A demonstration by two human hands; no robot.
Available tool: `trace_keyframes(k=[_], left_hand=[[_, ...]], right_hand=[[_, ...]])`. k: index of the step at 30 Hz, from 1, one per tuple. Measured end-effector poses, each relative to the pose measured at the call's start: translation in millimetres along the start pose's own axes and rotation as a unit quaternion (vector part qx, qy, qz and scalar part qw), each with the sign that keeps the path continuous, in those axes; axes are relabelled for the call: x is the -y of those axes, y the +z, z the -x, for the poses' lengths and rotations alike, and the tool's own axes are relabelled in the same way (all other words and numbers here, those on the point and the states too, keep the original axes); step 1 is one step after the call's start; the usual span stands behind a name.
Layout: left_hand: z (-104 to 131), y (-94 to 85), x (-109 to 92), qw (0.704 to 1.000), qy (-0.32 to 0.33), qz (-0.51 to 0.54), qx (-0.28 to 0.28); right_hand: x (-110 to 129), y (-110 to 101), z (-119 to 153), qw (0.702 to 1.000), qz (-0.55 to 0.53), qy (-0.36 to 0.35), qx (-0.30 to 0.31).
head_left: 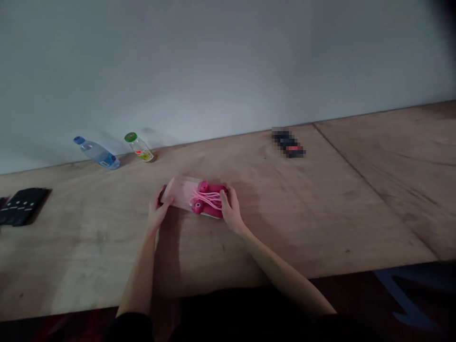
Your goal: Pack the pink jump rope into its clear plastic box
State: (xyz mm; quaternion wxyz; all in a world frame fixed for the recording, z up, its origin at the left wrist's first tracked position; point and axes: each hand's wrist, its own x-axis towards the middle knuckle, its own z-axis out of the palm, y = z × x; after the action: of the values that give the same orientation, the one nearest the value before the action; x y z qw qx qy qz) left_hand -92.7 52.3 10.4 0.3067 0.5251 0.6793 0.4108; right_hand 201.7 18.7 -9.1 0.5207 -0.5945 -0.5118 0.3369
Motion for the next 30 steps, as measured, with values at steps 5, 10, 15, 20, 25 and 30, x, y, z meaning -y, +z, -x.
trace_keyframes(k=[5, 10, 15, 20, 25, 30], left_hand=[[43, 10.3, 0, 1.0, -0.003, 0.009, 0.002], [77, 24.5, -6, 0.999, -0.001, 0.037, 0.013], [79, 30.4, -9, 0.995, -0.001, 0.096, 0.025], [81, 38.1, -6, 0.981, -0.001, 0.191, 0.032], [88, 46.1, -7, 0.977, 0.0, 0.212, 0.021], [93, 51.3, -22, 0.983, 0.052, 0.171, 0.035]], right_hand=[[-4, -9, -20, 0.997, -0.069, 0.025, -0.009], [-2, -12, -30, 0.997, -0.078, 0.011, 0.002], [2, -2, -35, 0.996, -0.081, 0.007, 0.028], [14, 13, -39, 0.994, -0.077, -0.015, 0.071], [13, 30, -43, 0.99, -0.11, -0.009, 0.09], [1, 50, -35, 0.985, -0.109, -0.004, 0.137]])
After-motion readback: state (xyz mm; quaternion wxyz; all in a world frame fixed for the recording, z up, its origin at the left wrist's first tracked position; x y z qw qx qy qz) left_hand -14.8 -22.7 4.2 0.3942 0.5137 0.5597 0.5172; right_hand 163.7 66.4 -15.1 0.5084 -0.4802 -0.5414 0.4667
